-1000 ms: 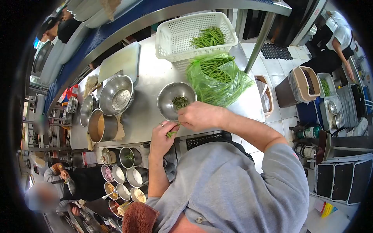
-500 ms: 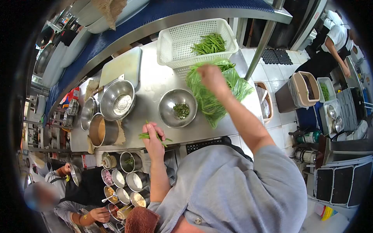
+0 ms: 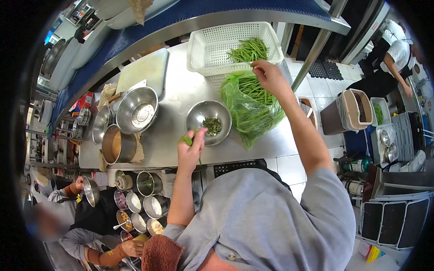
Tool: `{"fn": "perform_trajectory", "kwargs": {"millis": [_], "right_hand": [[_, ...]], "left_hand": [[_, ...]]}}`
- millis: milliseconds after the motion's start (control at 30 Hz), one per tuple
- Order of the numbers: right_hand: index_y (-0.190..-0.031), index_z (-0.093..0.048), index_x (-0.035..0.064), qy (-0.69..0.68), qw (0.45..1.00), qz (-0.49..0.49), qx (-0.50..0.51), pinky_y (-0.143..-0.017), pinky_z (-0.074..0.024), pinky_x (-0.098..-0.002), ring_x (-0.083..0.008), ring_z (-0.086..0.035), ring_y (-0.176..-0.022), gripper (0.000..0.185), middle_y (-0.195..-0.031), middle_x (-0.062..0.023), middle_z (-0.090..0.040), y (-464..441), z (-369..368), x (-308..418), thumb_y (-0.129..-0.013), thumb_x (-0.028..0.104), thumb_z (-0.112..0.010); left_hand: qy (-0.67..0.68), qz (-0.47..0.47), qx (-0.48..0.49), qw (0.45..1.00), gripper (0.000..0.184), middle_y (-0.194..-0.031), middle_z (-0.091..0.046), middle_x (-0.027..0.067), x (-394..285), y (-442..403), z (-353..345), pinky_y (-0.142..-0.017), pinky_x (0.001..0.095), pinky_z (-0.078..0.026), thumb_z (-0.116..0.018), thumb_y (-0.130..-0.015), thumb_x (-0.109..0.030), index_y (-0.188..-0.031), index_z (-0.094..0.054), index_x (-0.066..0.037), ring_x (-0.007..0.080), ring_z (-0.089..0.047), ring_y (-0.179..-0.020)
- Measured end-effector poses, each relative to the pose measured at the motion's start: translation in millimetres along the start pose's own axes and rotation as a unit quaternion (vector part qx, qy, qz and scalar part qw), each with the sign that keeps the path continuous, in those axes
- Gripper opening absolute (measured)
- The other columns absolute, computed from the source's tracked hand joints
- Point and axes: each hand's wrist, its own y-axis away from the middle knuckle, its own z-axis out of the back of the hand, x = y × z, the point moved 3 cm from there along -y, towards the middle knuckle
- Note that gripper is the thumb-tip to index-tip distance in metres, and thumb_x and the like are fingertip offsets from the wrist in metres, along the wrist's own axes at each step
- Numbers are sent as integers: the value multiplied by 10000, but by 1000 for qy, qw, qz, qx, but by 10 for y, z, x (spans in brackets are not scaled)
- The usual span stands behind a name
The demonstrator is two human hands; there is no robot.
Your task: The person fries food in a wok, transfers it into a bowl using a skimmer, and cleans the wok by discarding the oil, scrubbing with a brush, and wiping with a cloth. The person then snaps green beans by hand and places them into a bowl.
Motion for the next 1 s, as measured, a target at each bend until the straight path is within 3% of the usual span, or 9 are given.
{"fn": "perform_trajectory", "kwargs": {"millis": [100,267,300,533,600,767,833,933,1000], "right_hand": [[-1064,-493,-1,-367,924,-108,10,-627,-517,-259,-132,-634,-749,153,-910,-123,-659,156,109,662,-921,15,-545],[-1001,-560,5,-562,817,-127,31,-619,-505,-245,-103,-616,-683,126,-842,-65,-667,507,-604,1114,-901,67,-603],[-1001,-560,5,-566,814,-123,38,-619,-505,-245,-103,-616,-683,126,-842,-65,-667,552,-660,1136,-901,67,-603],[-883,-640,7,-332,885,-215,245,-577,-489,-270,-145,-632,-666,47,-742,-50,-648,573,-562,1047,-870,34,-604],[-901,-643,3,-123,966,118,196,-609,-508,-349,-283,-640,-676,104,-748,-123,-645,502,-549,1169,-799,5,-620],[-879,-614,-12,-79,969,195,130,-587,-478,-372,-299,-615,-661,72,-736,-133,-626,413,-718,1216,-823,33,-612],[-913,-617,-7,-456,853,-242,77,-539,-472,-308,-173,-593,-609,89,-723,-60,-610,417,-881,962,-888,69,-578],[-893,-613,-12,-573,758,-309,-44,-523,-442,-249,-88,-553,-612,140,-734,-19,-587,512,-1153,803,-935,104,-546],[-924,-624,-25,-534,791,-298,-14,-533,-454,-266,-109,-562,-602,163,-748,-46,-603,581,-1167,857,-937,119,-550]], "left_hand": [[-118,-129,-6,985,271,-645,-560,-19,-171,-144,-322,-499,206,-388,-583,-949,-213,-1112,-645,-5,44,-488,-544],[-171,-175,-52,968,275,-709,-641,70,-250,-354,-398,-601,239,-465,-615,-924,-207,-1091,-651,8,80,-572,-633],[-226,-181,-78,954,271,-762,-664,155,-236,-331,-305,-640,282,-496,-642,-896,-202,-1071,-652,5,172,-641,-657],[-476,-220,-111,844,211,-878,-663,217,-191,-161,254,-700,384,-509,-675,-838,-141,-1002,-658,-9,357,-655,-780],[-494,-182,-93,845,288,-966,-657,184,-240,-100,309,-735,430,-509,-649,-770,-52,-1057,-632,-41,364,-628,-846],[-493,-249,-105,827,248,-919,-652,191,-161,-70,334,-693,417,-509,-649,-791,-60,-1037,-636,-33,365,-628,-789],[-371,-208,-131,896,238,-732,-645,140,-217,-43,220,-586,335,-477,-634,-899,-192,-917,-642,46,196,-618,-615],[-238,-181,-113,948,261,-688,-578,53,-6,-192,234,-442,258,-375,-564,-958,-237,-929,-614,18,79,-477,-487],[-49,-111,-64,990,240,-709,-552,36,68,-229,241,-419,230,-322,-541,-971,-232,-984,-593,2,52,-426,-476]]}}
